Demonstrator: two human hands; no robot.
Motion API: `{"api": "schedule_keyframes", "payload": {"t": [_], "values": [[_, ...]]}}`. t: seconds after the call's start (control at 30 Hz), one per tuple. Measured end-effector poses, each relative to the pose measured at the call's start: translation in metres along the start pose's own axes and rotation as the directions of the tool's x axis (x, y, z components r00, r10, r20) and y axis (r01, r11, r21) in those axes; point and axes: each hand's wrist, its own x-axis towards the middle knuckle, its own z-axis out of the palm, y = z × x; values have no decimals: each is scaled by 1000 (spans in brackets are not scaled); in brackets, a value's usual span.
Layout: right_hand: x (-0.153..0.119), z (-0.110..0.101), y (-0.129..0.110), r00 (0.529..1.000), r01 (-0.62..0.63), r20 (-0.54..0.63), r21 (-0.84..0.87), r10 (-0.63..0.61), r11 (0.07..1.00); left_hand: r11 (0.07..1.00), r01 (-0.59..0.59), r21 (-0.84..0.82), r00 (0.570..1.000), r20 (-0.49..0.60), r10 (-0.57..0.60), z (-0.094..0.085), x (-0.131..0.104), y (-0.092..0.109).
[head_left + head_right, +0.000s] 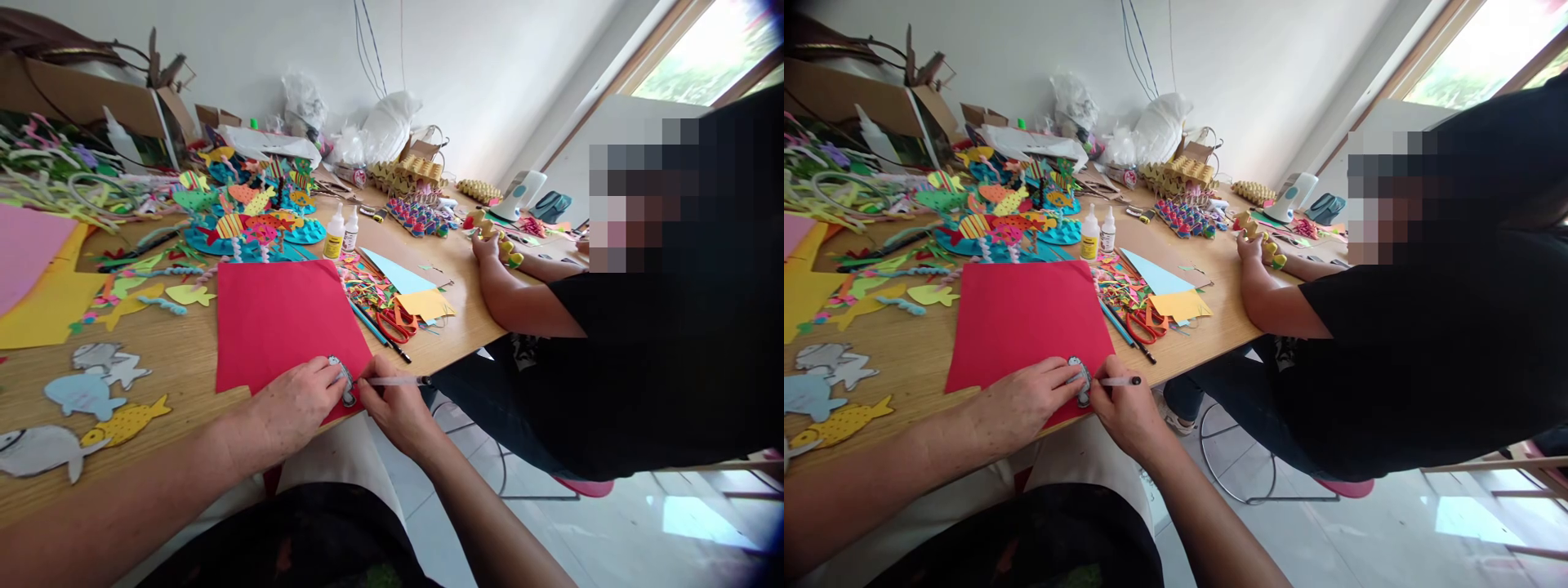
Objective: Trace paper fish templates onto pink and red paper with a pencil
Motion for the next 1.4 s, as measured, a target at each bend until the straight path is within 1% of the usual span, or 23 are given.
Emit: {"api": "schedule_keyframes", "payload": {"t": [0.17, 0.3, 0.4, 0.6, 0.73, 0.9, 1.07, 1.23, 1.4], "values": [[-1, -1, 0, 1000, 5, 10, 3, -5, 1000, 1000, -7, -9, 1000, 21, 7, -3, 0, 1], [-1, 0, 0, 1000, 9, 19, 8, -9, 1000, 999, 2, -43, 1000, -11, -3, -2, 0, 0], [-1, 0, 0, 999, 19, 34, 15, -20, 1000, 1000, 4, -31, 1000, -18, -5, 0, 0, 0], [-1, -2, 0, 999, 14, 43, 3, -15, 1000, 999, -18, -45, 998, -58, 16, 2, -1, 0], [0, -3, -2, 999, -17, 40, -2, 17, 1000, 999, -38, -16, 997, -61, 37, 3, -2, -1], [-1, -2, -3, 999, -5, 46, 13, 5, 1000, 998, -64, 21, 996, -65, 65, 2, -2, -2], [-1, -2, -2, 999, 18, 48, 23, -19, 1000, 999, -33, 26, 999, -23, 34, 0, 0, -1], [-2, -2, -3, 998, 2, 57, 25, -4, 1000, 999, -38, 13, 999, -31, 38, -1, -1, 0], [-3, -4, -4, 999, 1, 49, 19, -2, 1000, 999, -29, -34, 998, -51, 27, 0, -2, 0]]}}
